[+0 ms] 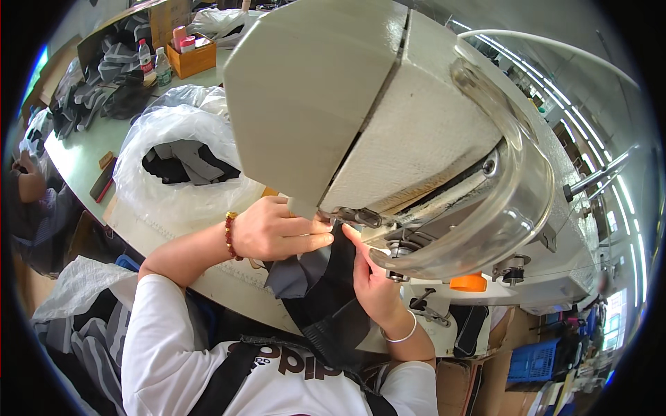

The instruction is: Stitch the upper component of a shoe using an industrial sewing machine.

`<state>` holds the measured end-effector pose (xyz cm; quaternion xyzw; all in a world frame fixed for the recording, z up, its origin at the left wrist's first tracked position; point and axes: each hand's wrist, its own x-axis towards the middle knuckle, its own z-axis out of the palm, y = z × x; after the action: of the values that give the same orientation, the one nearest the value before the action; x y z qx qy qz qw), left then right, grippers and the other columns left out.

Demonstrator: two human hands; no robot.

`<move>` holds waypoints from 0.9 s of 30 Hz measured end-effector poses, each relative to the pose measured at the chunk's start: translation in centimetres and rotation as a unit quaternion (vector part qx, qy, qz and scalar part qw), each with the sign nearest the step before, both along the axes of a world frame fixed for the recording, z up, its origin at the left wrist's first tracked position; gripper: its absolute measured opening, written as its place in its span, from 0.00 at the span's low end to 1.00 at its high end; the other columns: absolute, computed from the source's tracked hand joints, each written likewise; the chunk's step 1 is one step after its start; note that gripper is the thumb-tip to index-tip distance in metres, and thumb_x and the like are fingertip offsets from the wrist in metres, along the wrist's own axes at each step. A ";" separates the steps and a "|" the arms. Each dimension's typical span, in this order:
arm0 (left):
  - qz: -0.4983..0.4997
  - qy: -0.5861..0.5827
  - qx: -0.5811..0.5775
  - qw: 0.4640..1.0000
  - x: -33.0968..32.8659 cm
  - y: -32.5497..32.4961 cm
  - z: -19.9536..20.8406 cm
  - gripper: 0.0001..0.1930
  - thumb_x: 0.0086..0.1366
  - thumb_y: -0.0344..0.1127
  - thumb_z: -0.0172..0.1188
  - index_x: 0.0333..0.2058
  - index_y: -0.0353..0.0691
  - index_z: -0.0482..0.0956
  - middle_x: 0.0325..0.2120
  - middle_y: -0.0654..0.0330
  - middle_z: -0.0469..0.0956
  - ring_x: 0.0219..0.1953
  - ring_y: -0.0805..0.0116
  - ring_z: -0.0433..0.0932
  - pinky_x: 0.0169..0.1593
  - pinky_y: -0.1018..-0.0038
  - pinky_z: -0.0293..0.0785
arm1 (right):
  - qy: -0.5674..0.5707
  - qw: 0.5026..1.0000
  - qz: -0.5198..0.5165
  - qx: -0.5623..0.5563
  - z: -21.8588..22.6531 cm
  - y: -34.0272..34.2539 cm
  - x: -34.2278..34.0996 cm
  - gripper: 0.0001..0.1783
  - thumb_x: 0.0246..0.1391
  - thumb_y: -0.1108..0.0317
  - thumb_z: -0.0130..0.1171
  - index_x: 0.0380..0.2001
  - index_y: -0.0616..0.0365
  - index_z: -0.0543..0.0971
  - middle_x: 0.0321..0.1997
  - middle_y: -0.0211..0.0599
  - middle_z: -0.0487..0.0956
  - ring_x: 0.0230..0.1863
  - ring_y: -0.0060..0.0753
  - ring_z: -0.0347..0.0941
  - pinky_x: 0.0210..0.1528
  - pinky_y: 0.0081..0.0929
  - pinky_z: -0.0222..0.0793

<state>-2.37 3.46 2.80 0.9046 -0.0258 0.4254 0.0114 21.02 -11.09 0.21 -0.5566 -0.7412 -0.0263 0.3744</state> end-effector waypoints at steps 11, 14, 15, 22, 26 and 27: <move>0.010 -0.041 0.068 0.997 0.1 -0.2 0.8 0.20 0.51 0.29 0.68 0.46 0.42 0.89 0.40 0.64 0.83 0.39 0.67 0.85 0.37 0.71 0.83 | 0.026 0.999 0.028 0.016 1.1 0.4 -0.4 0.24 0.65 0.87 0.51 0.60 0.62 0.82 0.45 0.43 0.85 0.41 0.33 0.80 0.51 0.26 0.74; 0.018 -0.045 0.065 0.997 0.2 -0.1 0.9 0.20 0.50 0.29 0.68 0.45 0.42 0.89 0.40 0.63 0.83 0.39 0.66 0.84 0.37 0.70 0.84 | 0.032 0.998 0.038 0.022 1.5 0.6 -0.4 0.24 0.65 0.87 0.51 0.60 0.62 0.82 0.48 0.45 0.86 0.45 0.35 0.82 0.54 0.28 0.75; 0.021 -0.047 0.065 0.997 0.2 0.0 0.9 0.20 0.50 0.28 0.68 0.45 0.41 0.89 0.40 0.63 0.83 0.39 0.66 0.84 0.37 0.70 0.84 | 0.031 0.998 0.040 0.022 1.6 0.6 -0.4 0.24 0.65 0.87 0.51 0.60 0.62 0.82 0.48 0.45 0.86 0.46 0.35 0.82 0.55 0.28 0.75; 0.031 -0.018 0.093 0.995 -0.3 -0.7 1.3 0.19 0.51 0.29 0.67 0.45 0.40 0.88 0.40 0.62 0.83 0.40 0.65 0.85 0.38 0.70 0.84 | -0.005 1.000 -0.003 -0.030 0.6 -0.2 -0.1 0.24 0.65 0.87 0.52 0.61 0.62 0.82 0.48 0.43 0.86 0.45 0.33 0.82 0.54 0.26 0.75; 0.027 -0.019 0.095 0.995 -0.4 -0.8 1.7 0.19 0.52 0.30 0.66 0.45 0.40 0.88 0.40 0.62 0.83 0.39 0.65 0.85 0.38 0.70 0.84 | 0.015 0.998 -0.026 -0.046 -0.7 -0.5 -0.1 0.24 0.65 0.87 0.52 0.61 0.62 0.82 0.47 0.40 0.86 0.43 0.30 0.82 0.52 0.24 0.75; 0.032 -0.018 0.093 0.995 -0.4 -0.8 1.7 0.19 0.52 0.29 0.66 0.45 0.40 0.88 0.40 0.62 0.83 0.38 0.65 0.85 0.37 0.70 0.84 | 0.017 0.999 -0.024 -0.043 -0.8 -0.5 0.0 0.24 0.65 0.87 0.52 0.61 0.62 0.82 0.47 0.40 0.87 0.42 0.30 0.82 0.52 0.23 0.76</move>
<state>-2.77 2.71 4.46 0.8943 -0.0367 0.4374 -0.0866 21.02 -11.59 -0.61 -0.5902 -0.7216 0.0065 0.3618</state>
